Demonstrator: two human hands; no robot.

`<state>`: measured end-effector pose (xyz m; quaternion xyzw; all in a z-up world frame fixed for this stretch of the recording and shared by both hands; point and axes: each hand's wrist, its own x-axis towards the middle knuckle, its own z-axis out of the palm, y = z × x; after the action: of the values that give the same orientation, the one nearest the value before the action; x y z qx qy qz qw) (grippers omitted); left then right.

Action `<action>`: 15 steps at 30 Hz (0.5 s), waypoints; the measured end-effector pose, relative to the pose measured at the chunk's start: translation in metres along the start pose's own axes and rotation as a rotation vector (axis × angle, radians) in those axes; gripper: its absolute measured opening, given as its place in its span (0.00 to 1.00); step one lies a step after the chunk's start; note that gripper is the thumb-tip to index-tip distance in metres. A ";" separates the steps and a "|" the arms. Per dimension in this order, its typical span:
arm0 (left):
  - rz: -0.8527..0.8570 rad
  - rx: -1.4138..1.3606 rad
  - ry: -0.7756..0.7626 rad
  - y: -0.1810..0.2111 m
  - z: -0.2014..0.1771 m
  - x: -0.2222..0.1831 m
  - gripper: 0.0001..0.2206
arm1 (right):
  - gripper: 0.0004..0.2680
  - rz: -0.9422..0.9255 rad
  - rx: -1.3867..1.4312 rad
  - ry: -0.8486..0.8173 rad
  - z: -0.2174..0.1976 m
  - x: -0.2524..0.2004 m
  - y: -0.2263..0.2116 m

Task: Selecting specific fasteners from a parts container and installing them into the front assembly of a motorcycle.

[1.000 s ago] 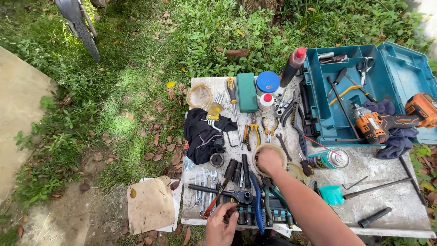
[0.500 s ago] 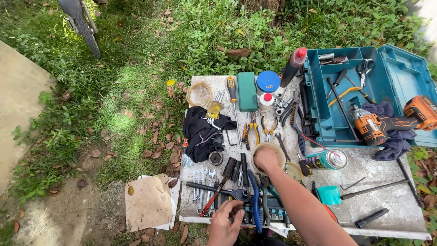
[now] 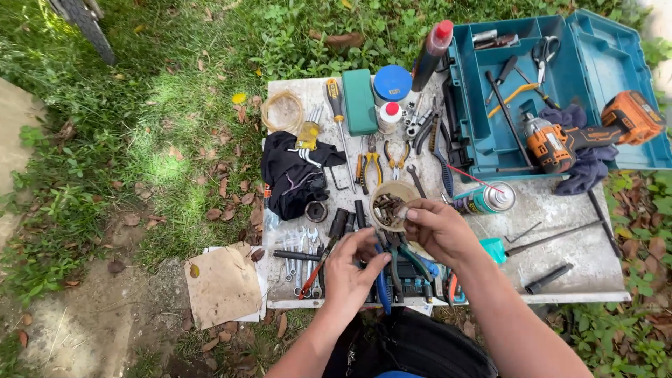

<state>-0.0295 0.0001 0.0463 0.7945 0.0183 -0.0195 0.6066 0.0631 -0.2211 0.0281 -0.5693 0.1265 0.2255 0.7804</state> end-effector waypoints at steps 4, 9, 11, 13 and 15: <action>0.433 -0.050 0.071 0.033 0.015 0.007 0.21 | 0.08 -0.079 0.513 -0.178 0.003 -0.051 0.016; 0.594 -0.072 0.064 0.065 0.016 0.000 0.09 | 0.10 -0.031 0.563 -0.184 0.004 -0.092 0.023; 0.631 -0.069 0.055 0.075 0.014 -0.002 0.08 | 0.10 -0.039 0.530 -0.172 0.001 -0.104 0.020; 0.642 -0.054 -0.013 0.086 0.012 -0.007 0.07 | 0.11 -0.062 0.486 -0.251 -0.002 -0.116 0.016; 0.607 -0.061 -0.026 0.090 0.014 -0.013 0.07 | 0.11 -0.095 0.475 -0.252 -0.007 -0.125 0.018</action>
<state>-0.0376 -0.0368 0.1299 0.7449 -0.2272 0.1529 0.6084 -0.0536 -0.2495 0.0670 -0.3430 0.0509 0.2218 0.9113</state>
